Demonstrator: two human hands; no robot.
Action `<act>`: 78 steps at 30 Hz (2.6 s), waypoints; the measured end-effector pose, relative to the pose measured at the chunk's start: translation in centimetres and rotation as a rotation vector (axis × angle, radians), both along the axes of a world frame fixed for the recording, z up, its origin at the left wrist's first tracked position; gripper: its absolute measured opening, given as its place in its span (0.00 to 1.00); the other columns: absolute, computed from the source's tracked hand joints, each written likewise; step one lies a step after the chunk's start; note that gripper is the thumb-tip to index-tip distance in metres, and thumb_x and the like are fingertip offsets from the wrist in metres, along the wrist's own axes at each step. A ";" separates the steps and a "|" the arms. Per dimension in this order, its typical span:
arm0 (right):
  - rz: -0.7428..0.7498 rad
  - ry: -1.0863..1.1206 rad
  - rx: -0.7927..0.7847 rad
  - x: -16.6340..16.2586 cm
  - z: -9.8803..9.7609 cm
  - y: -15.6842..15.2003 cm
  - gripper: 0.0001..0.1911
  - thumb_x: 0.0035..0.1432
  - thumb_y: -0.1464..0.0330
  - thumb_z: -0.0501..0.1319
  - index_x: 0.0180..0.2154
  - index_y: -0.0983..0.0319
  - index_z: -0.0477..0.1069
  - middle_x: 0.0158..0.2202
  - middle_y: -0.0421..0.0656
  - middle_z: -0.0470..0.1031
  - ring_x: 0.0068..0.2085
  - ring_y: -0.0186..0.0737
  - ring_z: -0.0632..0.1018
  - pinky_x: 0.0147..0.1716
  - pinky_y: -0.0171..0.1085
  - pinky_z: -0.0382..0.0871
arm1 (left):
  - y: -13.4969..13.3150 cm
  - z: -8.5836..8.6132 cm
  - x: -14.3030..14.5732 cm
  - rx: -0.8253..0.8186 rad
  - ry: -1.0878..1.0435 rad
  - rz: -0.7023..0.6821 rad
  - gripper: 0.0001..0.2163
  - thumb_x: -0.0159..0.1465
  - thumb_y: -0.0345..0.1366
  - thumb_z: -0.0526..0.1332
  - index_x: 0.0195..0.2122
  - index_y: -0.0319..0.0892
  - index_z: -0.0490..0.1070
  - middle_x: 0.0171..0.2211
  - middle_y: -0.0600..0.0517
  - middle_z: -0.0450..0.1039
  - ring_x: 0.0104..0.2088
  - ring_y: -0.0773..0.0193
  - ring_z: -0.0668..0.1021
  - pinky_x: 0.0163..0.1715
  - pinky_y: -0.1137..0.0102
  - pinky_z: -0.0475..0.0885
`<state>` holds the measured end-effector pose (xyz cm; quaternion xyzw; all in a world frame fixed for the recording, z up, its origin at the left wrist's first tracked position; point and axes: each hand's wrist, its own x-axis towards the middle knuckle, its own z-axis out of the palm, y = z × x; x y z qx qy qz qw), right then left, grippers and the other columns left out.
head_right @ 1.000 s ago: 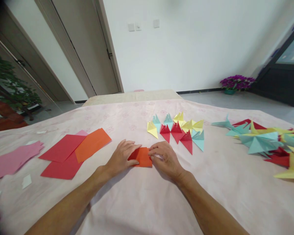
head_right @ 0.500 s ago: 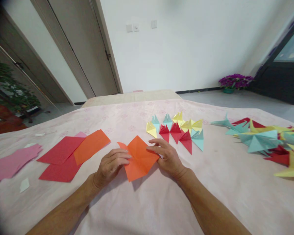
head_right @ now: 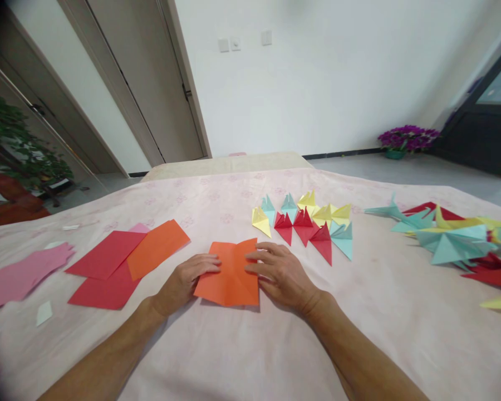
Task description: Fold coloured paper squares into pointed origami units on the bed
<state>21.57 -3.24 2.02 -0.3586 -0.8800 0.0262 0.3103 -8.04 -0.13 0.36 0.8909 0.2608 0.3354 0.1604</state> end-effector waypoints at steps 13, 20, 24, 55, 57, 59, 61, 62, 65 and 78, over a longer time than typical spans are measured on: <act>-0.384 0.180 -0.466 -0.7 -0.3 -0.1 0.15 0.64 0.59 0.54 0.42 0.58 0.75 0.32 0.41 0.76 0.33 0.41 0.75 0.32 0.37 0.67 | -0.9 1.5 1.8 -0.274 0.178 0.363 0.07 0.66 0.40 0.61 0.37 0.45 0.78 0.36 0.51 0.78 0.40 0.59 0.77 0.41 0.65 0.71; -0.580 0.173 -0.483 -1.8 -1.2 0.0 0.24 0.61 0.64 0.55 0.59 0.60 0.63 0.24 0.35 0.69 0.27 0.39 0.73 0.26 0.35 0.58 | -0.7 1.0 2.7 -0.201 0.272 0.528 0.18 0.70 0.42 0.51 0.26 0.42 0.69 0.30 0.50 0.72 0.36 0.60 0.73 0.38 0.65 0.66; -0.615 0.038 -0.432 -2.1 -1.0 0.0 0.21 0.62 0.65 0.54 0.57 0.57 0.67 0.27 0.39 0.73 0.30 0.40 0.76 0.27 0.35 0.59 | -1.0 1.3 3.0 -0.153 0.333 0.602 0.16 0.69 0.41 0.55 0.24 0.42 0.68 0.30 0.50 0.71 0.35 0.59 0.72 0.37 0.65 0.65; -0.587 -0.122 -0.338 -2.6 -1.0 0.4 0.16 0.65 0.67 0.54 0.48 0.54 0.77 0.45 0.43 0.81 0.45 0.46 0.80 0.41 0.41 0.72 | -0.5 1.3 3.6 -0.086 0.479 0.682 0.16 0.69 0.39 0.53 0.25 0.43 0.73 0.32 0.49 0.72 0.34 0.59 0.74 0.31 0.67 0.64; -0.588 -0.122 -0.344 -2.6 -1.0 0.4 0.16 0.65 0.67 0.53 0.48 0.54 0.77 0.45 0.43 0.81 0.45 0.46 0.80 0.41 0.42 0.72 | -0.5 1.3 3.7 -0.090 0.495 0.683 0.17 0.69 0.39 0.52 0.26 0.43 0.73 0.32 0.49 0.71 0.34 0.59 0.74 0.31 0.67 0.64; -0.586 -0.117 -0.346 -2.6 -1.1 0.4 0.16 0.65 0.67 0.53 0.48 0.54 0.77 0.45 0.43 0.81 0.45 0.46 0.80 0.41 0.42 0.72 | -0.5 1.4 3.7 -0.089 0.513 0.680 0.17 0.69 0.39 0.52 0.26 0.43 0.73 0.32 0.49 0.71 0.34 0.59 0.74 0.31 0.67 0.64; -0.584 -0.117 -0.344 -2.6 -1.1 0.3 0.16 0.65 0.67 0.53 0.48 0.54 0.77 0.45 0.42 0.81 0.45 0.46 0.80 0.41 0.42 0.72 | -0.5 1.4 3.8 -0.084 0.531 0.678 0.17 0.69 0.39 0.52 0.26 0.43 0.73 0.32 0.49 0.71 0.34 0.59 0.74 0.31 0.67 0.63; -0.583 -0.118 -0.342 -2.6 -1.1 0.3 0.16 0.65 0.67 0.53 0.49 0.54 0.76 0.45 0.42 0.81 0.45 0.46 0.80 0.41 0.42 0.72 | -0.4 1.4 3.8 -0.080 0.538 0.678 0.17 0.69 0.39 0.52 0.26 0.43 0.73 0.32 0.49 0.71 0.34 0.59 0.74 0.31 0.67 0.63; -0.582 -0.125 -0.341 -2.6 -1.0 0.3 0.16 0.66 0.67 0.53 0.49 0.54 0.76 0.45 0.43 0.81 0.45 0.46 0.80 0.42 0.42 0.71 | -0.4 1.3 3.8 -0.055 0.559 0.679 0.17 0.69 0.39 0.52 0.25 0.43 0.72 0.32 0.49 0.70 0.33 0.60 0.73 0.30 0.68 0.62; -0.560 -0.242 -0.326 -3.2 -0.5 0.1 0.16 0.67 0.69 0.51 0.50 0.57 0.74 0.41 0.43 0.80 0.42 0.43 0.78 0.39 0.38 0.66 | -0.6 1.5 4.2 -0.035 0.641 0.726 0.15 0.69 0.39 0.52 0.30 0.43 0.75 0.35 0.50 0.72 0.36 0.59 0.74 0.34 0.64 0.59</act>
